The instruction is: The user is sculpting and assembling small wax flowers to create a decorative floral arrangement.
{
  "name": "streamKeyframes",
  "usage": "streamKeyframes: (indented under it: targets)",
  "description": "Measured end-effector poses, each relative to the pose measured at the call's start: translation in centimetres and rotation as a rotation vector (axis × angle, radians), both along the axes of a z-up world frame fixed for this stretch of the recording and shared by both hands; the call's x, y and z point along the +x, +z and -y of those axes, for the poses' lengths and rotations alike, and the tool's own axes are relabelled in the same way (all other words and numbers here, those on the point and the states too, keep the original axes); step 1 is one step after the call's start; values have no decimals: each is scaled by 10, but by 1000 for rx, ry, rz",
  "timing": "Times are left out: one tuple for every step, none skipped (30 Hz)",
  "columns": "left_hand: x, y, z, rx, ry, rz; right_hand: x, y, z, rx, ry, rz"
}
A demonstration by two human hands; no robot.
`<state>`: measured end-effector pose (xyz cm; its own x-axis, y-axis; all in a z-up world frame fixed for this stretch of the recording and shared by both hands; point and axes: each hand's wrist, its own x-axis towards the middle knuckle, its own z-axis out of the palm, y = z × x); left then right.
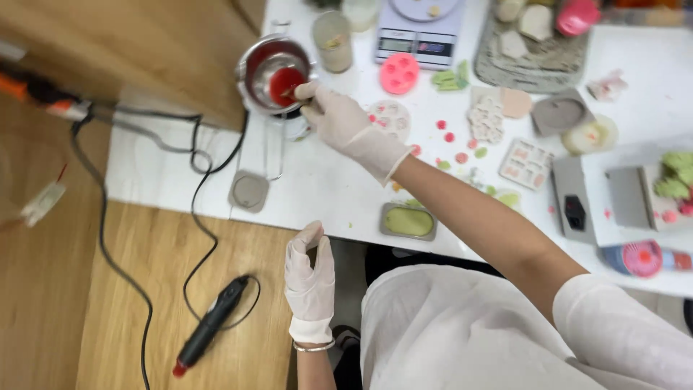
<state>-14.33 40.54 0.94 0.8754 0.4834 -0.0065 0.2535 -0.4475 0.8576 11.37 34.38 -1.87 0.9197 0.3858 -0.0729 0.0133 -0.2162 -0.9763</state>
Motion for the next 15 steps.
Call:
streamKeyframes:
  targets:
    - [9,-1,4,-51,-34,14,-10,18,15,-113,14,75]
    - [20,-2,10,-103,-69,29,-20,38,31,-230,27,148]
    - [28,0,17,-111,-114,27,-31,47,62,-241,-17,142]
    - [35,3,25,-125,-167,29,-44,58,93,-156,-115,270]
    - [42,5,35,-140,-220,32,-59,68,122,-76,-209,401]
    - [48,7,42,-149,-257,27,-72,71,170,-91,-244,398]
    - [54,10,50,-137,-331,36,-87,74,218,-89,-392,494]
    - [59,12,59,-126,-398,43,-103,78,264,-89,-532,589]
    - [65,11,69,-135,-427,37,-114,82,312,-106,-558,585]
    - [68,10,79,-147,-474,39,-126,86,360,-312,-719,651]
    - [72,10,91,-159,-520,40,-140,90,409,-522,-872,713]
    - [76,11,104,-163,-534,31,-144,97,435,-532,-883,703]
    - [80,13,118,-192,-543,-40,-147,103,462,-608,-947,502]
    - [83,15,132,-217,-544,-112,-149,108,489,-668,-992,297]
    - [86,18,147,-215,-550,-121,-150,105,508,-670,-996,286]
